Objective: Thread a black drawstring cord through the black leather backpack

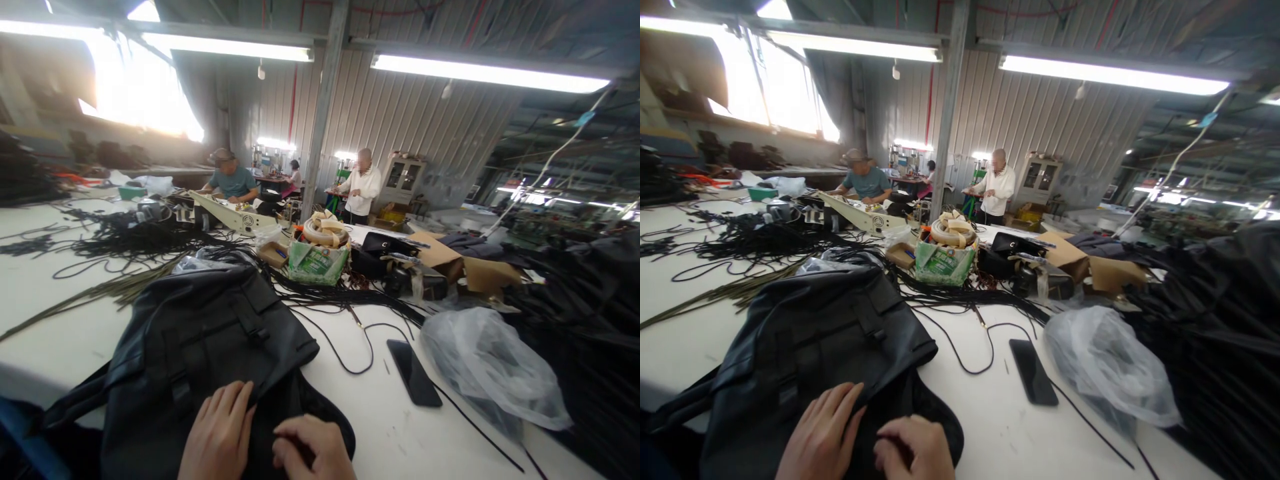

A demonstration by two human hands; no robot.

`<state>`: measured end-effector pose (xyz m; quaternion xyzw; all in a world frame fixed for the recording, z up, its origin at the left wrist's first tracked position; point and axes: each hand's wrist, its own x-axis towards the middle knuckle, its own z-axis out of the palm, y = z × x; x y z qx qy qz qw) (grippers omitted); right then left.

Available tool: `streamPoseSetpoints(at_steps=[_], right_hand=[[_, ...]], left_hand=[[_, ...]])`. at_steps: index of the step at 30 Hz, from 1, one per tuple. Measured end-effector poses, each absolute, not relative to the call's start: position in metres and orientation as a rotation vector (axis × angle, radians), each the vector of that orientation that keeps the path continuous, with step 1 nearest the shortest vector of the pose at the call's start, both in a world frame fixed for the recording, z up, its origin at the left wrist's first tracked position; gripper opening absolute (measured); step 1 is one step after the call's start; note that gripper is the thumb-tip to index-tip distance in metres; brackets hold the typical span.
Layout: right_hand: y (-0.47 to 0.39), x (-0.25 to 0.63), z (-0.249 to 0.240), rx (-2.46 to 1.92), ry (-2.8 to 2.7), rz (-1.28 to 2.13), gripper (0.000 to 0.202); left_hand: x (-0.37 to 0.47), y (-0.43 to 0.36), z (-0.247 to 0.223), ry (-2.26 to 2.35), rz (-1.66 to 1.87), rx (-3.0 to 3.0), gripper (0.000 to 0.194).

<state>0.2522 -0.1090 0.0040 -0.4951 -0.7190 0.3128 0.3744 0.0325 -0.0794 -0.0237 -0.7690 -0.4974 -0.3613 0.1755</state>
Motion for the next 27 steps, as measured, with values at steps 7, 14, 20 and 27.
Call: streamPoseSetpoints(at_steps=[7,14,20,27], right_hand=[[-0.079,0.233,0.005,-1.421,-1.928,0.293,0.023],[-0.070,0.219,0.005,-1.539,-1.920,0.229,0.024],[-0.064,0.214,0.007,-1.574,-1.894,0.264,0.025],[-0.057,0.201,0.005,-1.551,-1.888,0.244,0.026]], left_hand=[[0.041,-0.077,-0.016,-1.429,-1.104,-2.204,0.030],[0.041,-0.077,-0.004,-1.541,-1.163,-2.181,0.028],[0.041,-0.072,0.009,-1.684,-1.283,-2.192,0.024],[0.041,-0.072,0.007,-1.679,-1.279,-2.203,0.026]])
